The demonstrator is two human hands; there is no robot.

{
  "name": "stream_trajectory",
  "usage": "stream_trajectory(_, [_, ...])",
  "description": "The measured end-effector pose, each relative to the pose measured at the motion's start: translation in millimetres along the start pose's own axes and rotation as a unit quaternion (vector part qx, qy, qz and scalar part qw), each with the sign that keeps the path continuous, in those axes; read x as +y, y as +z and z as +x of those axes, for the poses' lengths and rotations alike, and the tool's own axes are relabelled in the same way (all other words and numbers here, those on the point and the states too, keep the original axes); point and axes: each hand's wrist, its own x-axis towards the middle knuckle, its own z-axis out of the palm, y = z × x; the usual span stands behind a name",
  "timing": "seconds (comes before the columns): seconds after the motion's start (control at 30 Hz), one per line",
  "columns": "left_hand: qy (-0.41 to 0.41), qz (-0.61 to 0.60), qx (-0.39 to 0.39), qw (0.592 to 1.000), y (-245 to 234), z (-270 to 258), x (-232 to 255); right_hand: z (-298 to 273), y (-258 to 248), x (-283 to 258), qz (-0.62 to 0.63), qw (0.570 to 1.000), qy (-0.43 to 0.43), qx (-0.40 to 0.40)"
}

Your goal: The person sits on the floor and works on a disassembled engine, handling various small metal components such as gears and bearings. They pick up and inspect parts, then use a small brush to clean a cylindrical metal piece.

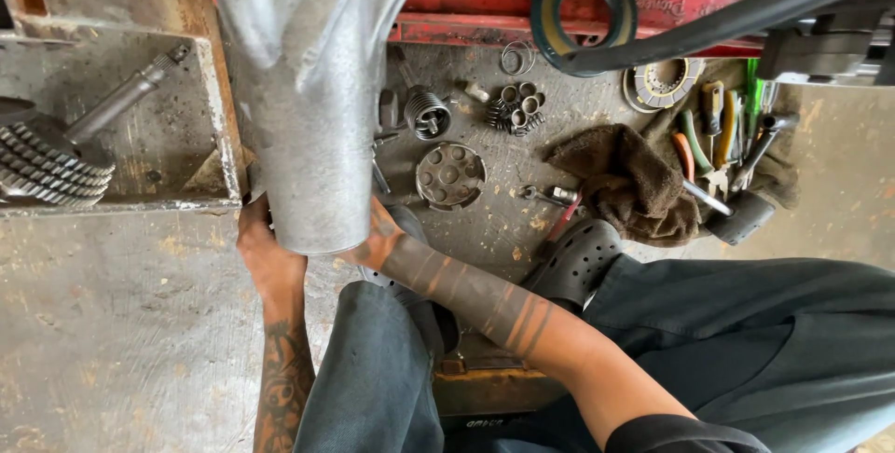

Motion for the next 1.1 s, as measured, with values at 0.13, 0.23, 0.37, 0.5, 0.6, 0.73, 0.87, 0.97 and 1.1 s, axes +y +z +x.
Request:
stream_trajectory(0.13, [0.019, 0.011, 0.010, 1.000, -6, 1, 14, -22, -16, 2, 0.011, 0.999, 0.040, -0.032])
stream_trajectory(0.23, [0.056, 0.007, 0.023, 0.998, -18, -5, 38, -55, -50, 24, 0.014, 0.994, 0.081, -0.065])
stream_trajectory(0.37, [0.162, -0.041, 0.019, 0.986, -38, -9, 57, -106, -100, 71, -0.123, 0.963, 0.159, -0.177])
stream_trajectory(0.5, [0.227, -0.042, 0.021, 0.973, -66, -10, 75, -109, -122, 64, -0.199, 0.920, 0.188, -0.280])
stream_trajectory(0.6, [0.288, -0.035, 0.016, 0.957, -96, -18, 102, -116, -108, 60, -0.214, 0.893, 0.203, -0.340])
stream_trajectory(0.73, [0.315, 0.021, -0.012, 0.949, -158, -43, 149, -131, -79, 76, -0.252, 0.872, 0.221, -0.356])
stream_trajectory(0.87, [0.333, 0.099, -0.003, 0.938, -232, -80, 192, -124, -89, 67, -0.156, 0.897, 0.273, -0.311])
stream_trajectory(0.97, [0.377, 0.072, 0.000, 0.923, -278, -110, 214, -129, -110, 69, -0.054, 0.905, 0.292, -0.305])
stream_trajectory(1.1, [0.405, 0.024, -0.010, 0.914, -299, -150, 242, -115, -175, 58, -0.025, 0.892, 0.277, -0.357])
